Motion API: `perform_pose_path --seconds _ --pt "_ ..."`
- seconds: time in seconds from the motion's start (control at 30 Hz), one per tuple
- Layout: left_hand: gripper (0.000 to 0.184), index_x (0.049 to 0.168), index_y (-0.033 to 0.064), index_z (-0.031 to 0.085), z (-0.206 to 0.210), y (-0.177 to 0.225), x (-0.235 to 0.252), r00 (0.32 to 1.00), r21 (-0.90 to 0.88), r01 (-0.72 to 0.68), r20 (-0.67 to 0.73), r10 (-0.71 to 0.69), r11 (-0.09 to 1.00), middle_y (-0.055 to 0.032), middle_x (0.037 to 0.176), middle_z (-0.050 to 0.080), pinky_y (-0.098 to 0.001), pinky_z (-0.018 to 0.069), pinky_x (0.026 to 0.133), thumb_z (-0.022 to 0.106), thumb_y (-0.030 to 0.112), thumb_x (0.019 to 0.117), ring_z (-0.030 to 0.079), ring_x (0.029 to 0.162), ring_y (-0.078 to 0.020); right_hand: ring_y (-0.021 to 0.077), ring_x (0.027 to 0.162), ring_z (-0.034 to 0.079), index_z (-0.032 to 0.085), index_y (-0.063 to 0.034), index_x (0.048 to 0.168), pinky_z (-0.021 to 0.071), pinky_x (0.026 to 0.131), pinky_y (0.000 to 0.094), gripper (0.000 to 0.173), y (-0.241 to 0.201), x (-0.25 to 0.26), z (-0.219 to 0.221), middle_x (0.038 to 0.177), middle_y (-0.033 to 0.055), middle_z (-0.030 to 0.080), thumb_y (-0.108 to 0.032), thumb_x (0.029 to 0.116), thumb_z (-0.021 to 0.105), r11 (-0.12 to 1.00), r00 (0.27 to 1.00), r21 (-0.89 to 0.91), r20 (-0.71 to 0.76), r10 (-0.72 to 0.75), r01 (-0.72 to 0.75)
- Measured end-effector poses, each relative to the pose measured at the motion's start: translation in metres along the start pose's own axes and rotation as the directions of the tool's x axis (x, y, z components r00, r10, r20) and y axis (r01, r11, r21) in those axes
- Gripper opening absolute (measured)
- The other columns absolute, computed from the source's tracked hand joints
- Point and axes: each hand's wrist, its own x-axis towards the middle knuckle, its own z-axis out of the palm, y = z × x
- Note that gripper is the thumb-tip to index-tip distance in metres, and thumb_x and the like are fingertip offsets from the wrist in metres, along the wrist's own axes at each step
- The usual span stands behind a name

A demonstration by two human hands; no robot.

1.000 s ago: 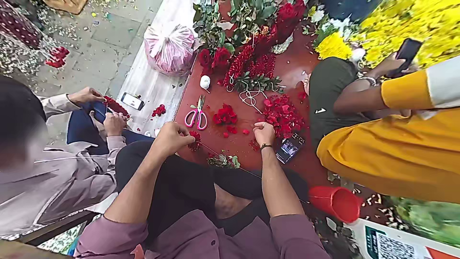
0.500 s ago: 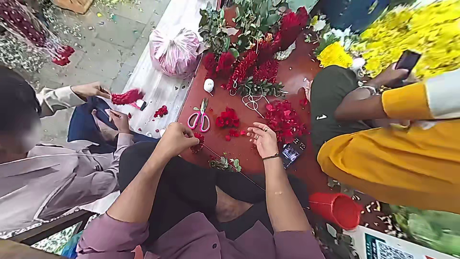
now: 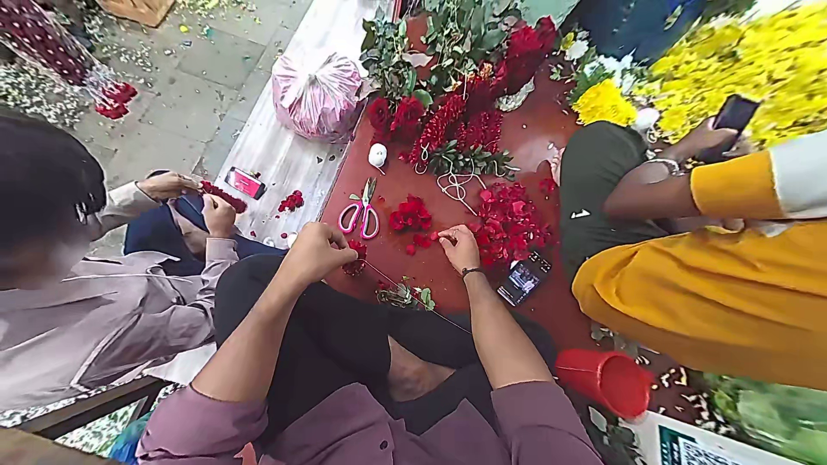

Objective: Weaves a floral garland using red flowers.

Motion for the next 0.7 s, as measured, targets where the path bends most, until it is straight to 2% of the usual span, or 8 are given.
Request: perform_pose_path --seconds 0.17,0.27,0.33,0.4,0.47,0.57,0.63,0.7 --pt "0.016 0.077 0.0099 0.075 0.002 0.002 0.0 0.999 0.005 -0.038 0.006 0.038 0.999 -0.0076 0.078 0.069 -0.0488 0.0509 0.064 0.081 0.02 0.0875 0.064 0.07 -0.0221 0.0377 0.109 0.064 0.071 -0.0046 0.117 0.0515 0.091 0.0595 0.032 -0.015 -0.001 -0.002 0.124 0.0186 0.065 0.006 0.087 0.064 0.999 0.999 0.03 0.003 0.044 -0.044" --pt "0.015 0.077 0.0109 0.075 0.002 0.002 0.001 1.0 0.011 -0.019 0.018 0.019 1.0 -0.0068 0.079 0.069 -0.0481 0.0511 0.064 0.081 0.021 0.0873 0.064 0.071 -0.0212 0.0398 0.12 0.06 0.071 -0.013 0.127 0.0504 0.093 0.0623 0.04 -0.021 0.006 0.0 0.131 0.0173 0.062 -0.007 0.0872 0.073 0.987 0.994 -0.159 0.104 0.013 0.004" --pt "0.016 0.077 0.0112 0.075 0.001 0.0 0.002 1.0 0.03 -0.024 0.015 0.024 0.999 -0.0069 0.078 0.067 -0.0487 0.05 0.065 0.081 0.022 0.087 0.063 0.072 -0.0218 0.04 0.116 0.061 0.074 -0.0139 0.123 0.0514 0.091 0.063 0.033 -0.021 0.01 0.004 0.128 0.0169 0.062 -0.014 0.0904 0.075 0.976 0.989 -0.219 0.144 0.021 0.012" --pt "0.016 0.077 0.011 0.075 0.0 -0.001 0.001 1.0 0.034 -0.011 0.014 0.01 0.999 -0.0075 0.08 0.067 -0.0503 0.049 0.068 0.081 0.023 0.0872 0.063 0.075 -0.0237 0.0401 0.105 0.066 0.074 -0.0065 0.114 0.0526 0.087 0.0636 0.022 -0.02 0.008 0.002 0.118 0.0193 0.068 -0.008 0.0927 0.069 0.992 0.994 -0.119 0.094 0.055 -0.044" --pt "0.016 0.078 0.01 0.075 0.0 0.0 0.0 1.0 0.005 0.01 0.011 -0.01 1.0 -0.0079 0.077 0.067 -0.0493 0.0494 0.065 0.08 0.021 0.0877 0.062 0.071 -0.0232 0.033 0.094 0.069 0.07 -0.0016 0.118 0.0556 0.083 0.0538 0.024 -0.019 0.003 -0.004 0.111 0.02 0.071 -0.003 0.0951 0.065 0.968 0.979 0.152 0.068 0.192 -0.2" --pt "0.014 0.08 0.009 0.074 0.0 0.003 -0.001 1.0 -0.021 0.019 0.013 -0.018 1.0 -0.0075 0.072 0.066 -0.047 0.0505 0.058 0.079 0.019 0.0883 0.061 0.061 -0.0212 0.0239 0.086 0.069 0.056 -0.0043 0.139 0.0591 0.071 0.0389 0.042 -0.029 -0.002 -0.019 0.121 0.0176 0.064 0.002 0.0994 0.047 0.555 0.891 0.716 0.219 0.397 -0.423" --pt "0.014 0.079 0.0096 0.075 0.001 0.003 0.0 1.0 -0.011 0.005 0.015 -0.005 1.0 -0.007 0.071 0.067 -0.0477 0.0504 0.059 0.079 0.02 0.0877 0.061 0.062 -0.021 0.0238 0.09 0.07 0.052 -0.007 0.141 0.06 0.075 0.0397 0.046 -0.04 -0.01 -0.032 0.125 0.014 0.061 0.001 0.0995 0.036 0.279 0.887 0.871 0.297 0.355 -0.403" --pt "0.014 0.079 0.0095 0.075 0.002 0.003 0.001 1.0 -0.013 -0.005 0.013 0.006 1.0 -0.0074 0.073 0.068 -0.0481 0.0511 0.06 0.081 0.02 0.0874 0.062 0.064 -0.0215 0.0241 0.094 0.07 0.052 -0.0071 0.14 0.0602 0.081 0.0412 0.043 -0.055 -0.022 -0.043 0.126 0.0121 0.061 -0.003 0.1023 0.03 0.132 0.902 0.917 0.331 0.277 -0.377"
